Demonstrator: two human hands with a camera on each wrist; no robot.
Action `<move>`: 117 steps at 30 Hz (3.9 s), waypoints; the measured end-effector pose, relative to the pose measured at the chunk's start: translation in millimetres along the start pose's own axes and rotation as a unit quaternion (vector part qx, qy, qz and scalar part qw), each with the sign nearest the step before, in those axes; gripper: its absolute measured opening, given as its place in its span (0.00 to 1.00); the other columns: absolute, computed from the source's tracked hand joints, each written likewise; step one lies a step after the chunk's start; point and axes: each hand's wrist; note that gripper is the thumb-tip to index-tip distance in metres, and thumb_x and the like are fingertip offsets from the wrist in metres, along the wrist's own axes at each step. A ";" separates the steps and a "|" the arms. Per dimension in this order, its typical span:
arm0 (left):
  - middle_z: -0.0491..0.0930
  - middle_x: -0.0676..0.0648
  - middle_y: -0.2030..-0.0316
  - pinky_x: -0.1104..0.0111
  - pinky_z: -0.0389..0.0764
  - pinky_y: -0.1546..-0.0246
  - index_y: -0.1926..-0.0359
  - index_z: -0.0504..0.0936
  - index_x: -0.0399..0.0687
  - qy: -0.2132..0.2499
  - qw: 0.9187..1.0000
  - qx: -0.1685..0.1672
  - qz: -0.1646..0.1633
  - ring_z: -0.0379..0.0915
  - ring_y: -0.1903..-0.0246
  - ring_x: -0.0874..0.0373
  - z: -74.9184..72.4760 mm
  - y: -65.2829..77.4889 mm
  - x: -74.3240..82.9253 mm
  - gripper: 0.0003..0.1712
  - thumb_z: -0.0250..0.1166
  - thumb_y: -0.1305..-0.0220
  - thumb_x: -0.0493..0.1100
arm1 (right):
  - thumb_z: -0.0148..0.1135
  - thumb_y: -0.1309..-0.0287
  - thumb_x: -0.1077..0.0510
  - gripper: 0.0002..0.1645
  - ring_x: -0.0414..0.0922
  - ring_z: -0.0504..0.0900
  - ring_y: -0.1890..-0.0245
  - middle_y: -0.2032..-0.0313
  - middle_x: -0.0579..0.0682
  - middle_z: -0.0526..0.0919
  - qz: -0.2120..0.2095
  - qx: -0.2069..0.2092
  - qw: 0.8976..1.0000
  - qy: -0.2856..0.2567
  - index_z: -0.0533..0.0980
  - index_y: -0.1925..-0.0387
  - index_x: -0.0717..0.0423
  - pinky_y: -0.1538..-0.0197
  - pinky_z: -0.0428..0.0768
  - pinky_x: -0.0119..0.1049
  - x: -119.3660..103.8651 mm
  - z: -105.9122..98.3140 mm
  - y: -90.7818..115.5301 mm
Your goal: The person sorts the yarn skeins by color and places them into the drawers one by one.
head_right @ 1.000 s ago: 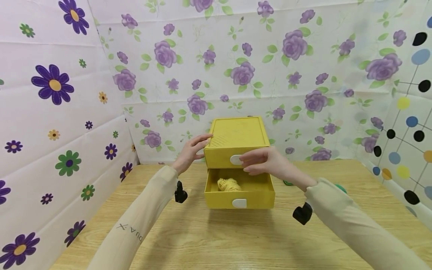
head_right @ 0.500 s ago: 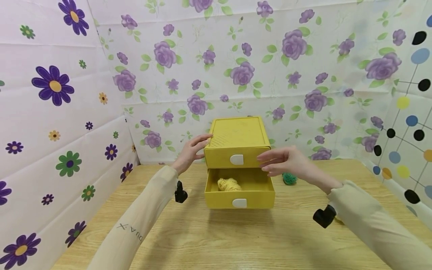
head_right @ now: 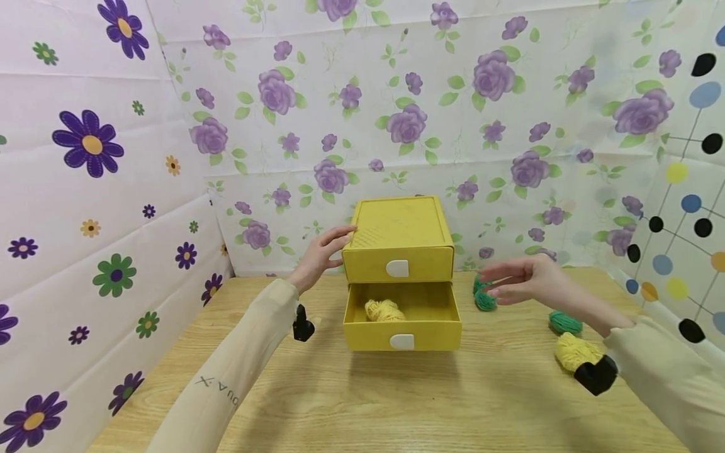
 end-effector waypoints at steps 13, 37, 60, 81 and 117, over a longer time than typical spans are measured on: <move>0.64 0.51 0.42 0.56 0.70 0.52 0.40 0.70 0.51 0.006 1.000 -0.011 -0.008 0.60 0.44 0.57 0.3 3.9 8.5 0.23 0.55 0.34 0.50 | 0.53 0.40 0.68 0.23 0.54 0.77 0.56 0.50 0.58 0.75 0.083 -0.032 0.996 0.005 0.67 0.43 0.67 0.60 0.76 0.47 32.6 -31.2 33.7; 0.61 0.49 0.40 0.54 0.67 0.51 0.37 0.67 0.46 0.015 0.999 -0.027 -0.010 0.57 0.42 0.54 2.8 10.4 18.8 0.24 0.53 0.33 0.46 | 0.61 0.45 0.60 0.28 0.34 0.77 0.61 0.54 0.71 0.73 0.197 0.005 0.970 0.143 0.67 0.50 0.79 0.63 0.77 0.36 96.7 -67.2 91.4; 0.63 0.48 0.41 0.54 0.68 0.51 0.38 0.67 0.45 0.015 1.000 -0.019 -0.007 0.58 0.43 0.54 4.5 9.7 16.9 0.24 0.53 0.33 0.45 | 0.63 0.47 0.61 0.26 0.26 0.73 0.60 0.57 0.70 0.74 0.154 -0.019 0.971 0.181 0.70 0.52 0.76 0.64 0.76 0.28 134.9 -66.7 115.9; 0.68 0.52 0.46 0.58 0.72 0.55 0.42 0.73 0.54 0.001 1.000 0.010 -0.003 0.63 0.46 0.59 1.3 -0.1 -0.1 0.21 0.56 0.36 0.51 | 0.69 0.55 0.54 0.33 0.66 0.72 0.56 0.56 0.73 0.72 0.208 0.000 0.956 0.207 0.72 0.53 0.75 0.68 0.77 0.34 140.0 -57.7 112.5; 0.67 0.51 0.45 0.56 0.71 0.55 0.42 0.72 0.53 0.002 1.000 0.004 -0.001 0.62 0.46 0.58 0.9 1.0 -0.1 0.22 0.57 0.36 0.51 | 0.62 0.45 0.55 0.31 0.36 0.76 0.58 0.48 0.70 0.68 0.171 0.050 0.973 0.148 0.68 0.44 0.69 0.64 0.78 0.39 88.5 -46.2 75.4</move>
Point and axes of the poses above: each hand's wrist, its own y-axis away from the middle knuckle, its own z-axis out of the palm, x = y × z
